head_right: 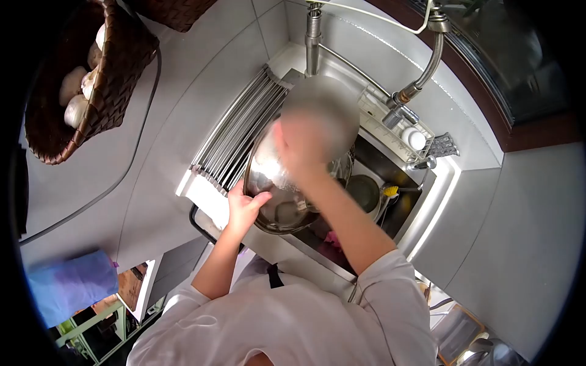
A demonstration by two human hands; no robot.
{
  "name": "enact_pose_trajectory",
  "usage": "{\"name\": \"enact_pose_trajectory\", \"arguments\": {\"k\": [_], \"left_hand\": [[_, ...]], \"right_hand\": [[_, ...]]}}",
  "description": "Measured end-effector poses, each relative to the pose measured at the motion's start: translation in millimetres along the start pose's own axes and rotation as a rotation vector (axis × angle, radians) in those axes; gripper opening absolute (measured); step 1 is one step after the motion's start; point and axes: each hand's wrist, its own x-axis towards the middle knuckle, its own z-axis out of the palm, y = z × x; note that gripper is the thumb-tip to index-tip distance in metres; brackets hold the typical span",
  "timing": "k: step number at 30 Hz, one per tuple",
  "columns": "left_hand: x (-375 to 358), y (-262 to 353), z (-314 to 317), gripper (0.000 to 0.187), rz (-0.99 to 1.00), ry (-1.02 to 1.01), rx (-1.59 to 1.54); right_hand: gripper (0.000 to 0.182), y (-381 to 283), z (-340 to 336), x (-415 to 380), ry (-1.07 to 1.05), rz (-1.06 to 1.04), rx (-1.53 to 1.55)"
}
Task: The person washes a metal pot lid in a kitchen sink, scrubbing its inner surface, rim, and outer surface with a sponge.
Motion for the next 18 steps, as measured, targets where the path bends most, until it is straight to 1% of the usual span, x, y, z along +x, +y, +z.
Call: {"name": "enact_pose_trajectory", "arguments": {"k": [2, 3, 4, 5, 7, 8, 11, 12, 14, 16, 17, 18], "left_hand": [[5, 11, 1, 0.038, -0.002, -0.02, 0.057], [6, 18, 0, 0.039, -0.004, -0.031, 0.088], [12, 27, -5, 0.039, 0.032, -0.024, 0.271], [20, 33, -11, 0.039, 0.012, -0.052, 0.371], [37, 31, -18, 0.034, 0.037, -0.08, 0.447], [43, 35, -21, 0.038, 0.03, -0.124, 0.458], [55, 35, -20, 0.048, 0.076, -0.161, 0.458], [54, 43, -18, 0.052, 0.044, -0.161, 0.473], [56, 43, -15, 0.055, 0.126, -0.162, 0.535], [56, 45, -13, 0.059, 0.174, -0.155, 0.57], [58, 50, -13, 0.061, 0.19, -0.146, 0.578], [60, 56, -13, 0.061, 0.124, -0.171, 0.605]], "right_hand": [[0.019, 52, -3, 25, 0.036, 0.372, 0.181], [0.021, 74, -10, 30, 0.021, 0.356, 0.231], [0.022, 105, 1, 23, 0.043, 0.406, 0.252], [0.022, 109, 0, 22, 0.043, 0.463, 0.245], [0.022, 115, -5, 20, 0.045, 0.577, 0.233], [0.022, 127, 2, 15, 0.072, 0.577, 0.281], [0.021, 134, 5, 5, 0.067, 0.59, 0.255], [0.02, 129, 5, 5, 0.112, 0.525, 0.252], [0.017, 99, 4, 8, 0.198, 0.393, 0.244], [0.011, 38, -4, 10, 0.2, 0.258, 0.29], [0.006, 10, -8, 6, 0.092, 0.186, 0.165], [0.004, -10, 2, -7, 0.149, 0.062, 0.142]]}}
